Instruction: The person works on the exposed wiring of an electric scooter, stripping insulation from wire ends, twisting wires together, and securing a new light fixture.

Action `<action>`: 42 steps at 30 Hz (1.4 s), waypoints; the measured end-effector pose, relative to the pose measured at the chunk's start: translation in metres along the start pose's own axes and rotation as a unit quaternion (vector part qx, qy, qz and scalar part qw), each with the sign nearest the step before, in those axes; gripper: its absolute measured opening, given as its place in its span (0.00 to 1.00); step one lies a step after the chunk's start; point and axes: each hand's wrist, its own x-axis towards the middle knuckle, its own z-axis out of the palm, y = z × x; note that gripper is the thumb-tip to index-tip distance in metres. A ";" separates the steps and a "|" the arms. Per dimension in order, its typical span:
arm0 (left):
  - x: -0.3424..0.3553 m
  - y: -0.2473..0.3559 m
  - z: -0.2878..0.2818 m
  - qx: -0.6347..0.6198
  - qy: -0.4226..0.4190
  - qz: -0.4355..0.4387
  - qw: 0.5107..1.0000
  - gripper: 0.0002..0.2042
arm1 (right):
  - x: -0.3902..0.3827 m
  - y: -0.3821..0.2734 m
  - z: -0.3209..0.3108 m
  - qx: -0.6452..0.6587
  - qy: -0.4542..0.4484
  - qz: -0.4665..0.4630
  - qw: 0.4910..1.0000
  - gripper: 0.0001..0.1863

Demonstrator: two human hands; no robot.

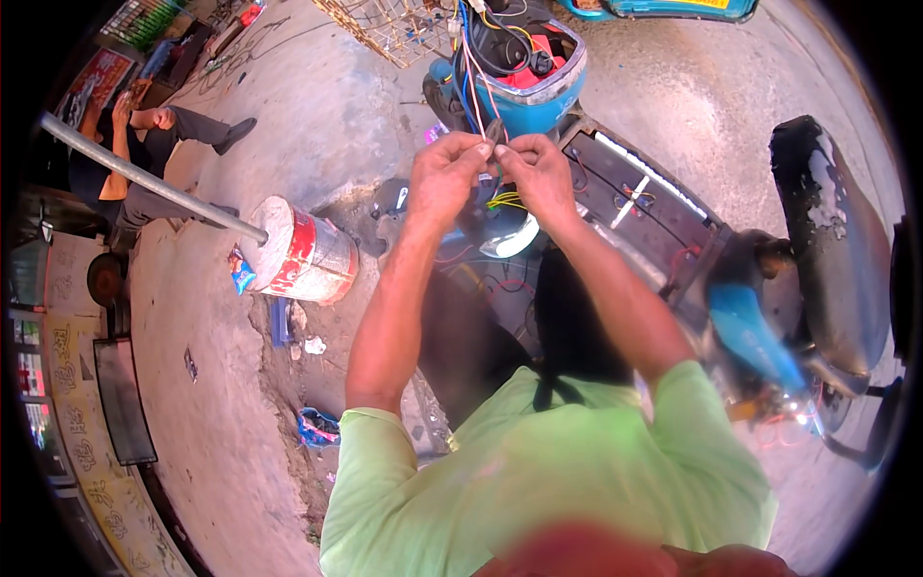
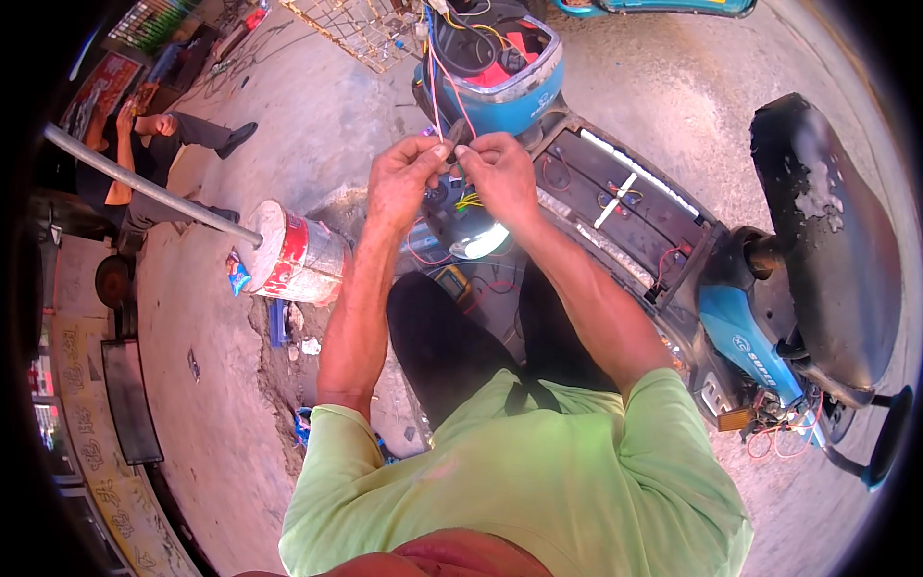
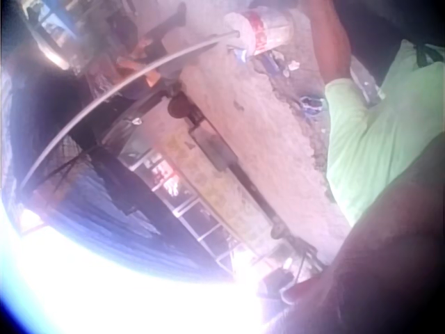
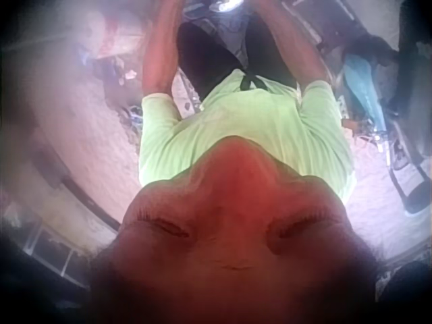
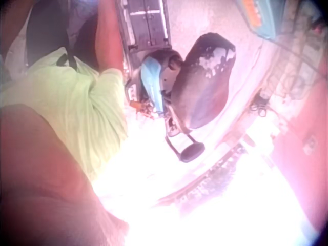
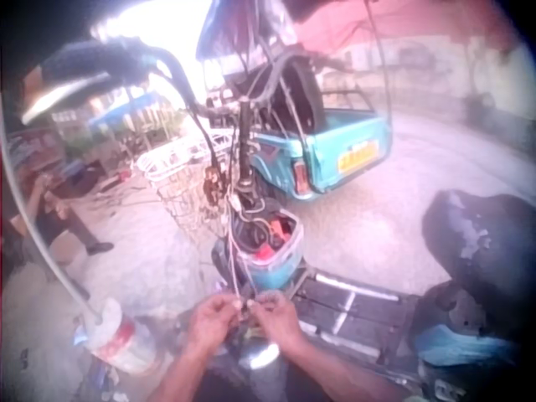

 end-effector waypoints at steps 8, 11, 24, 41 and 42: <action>0.000 -0.003 -0.024 0.370 0.022 0.328 0.869 0.13 | 0.004 0.010 -0.009 -0.055 -0.142 -0.036 0.988 0.13; 0.001 0.001 -0.031 0.391 -0.027 0.366 0.844 0.13 | 0.002 0.010 -0.011 -0.050 -0.158 -0.037 0.985 0.15; -0.027 0.021 -0.021 0.420 -0.036 0.165 0.892 0.09 | 0.008 0.017 0.002 0.002 -0.158 -0.001 0.987 0.13; -0.104 0.016 0.008 0.034 -0.204 0.076 0.975 0.07 | 0.015 0.015 -0.004 -0.090 -0.176 0.016 0.980 0.14; -0.105 0.014 0.004 0.077 -0.205 0.072 0.973 0.07 | 0.017 0.013 -0.006 -0.106 -0.178 0.003 0.978 0.14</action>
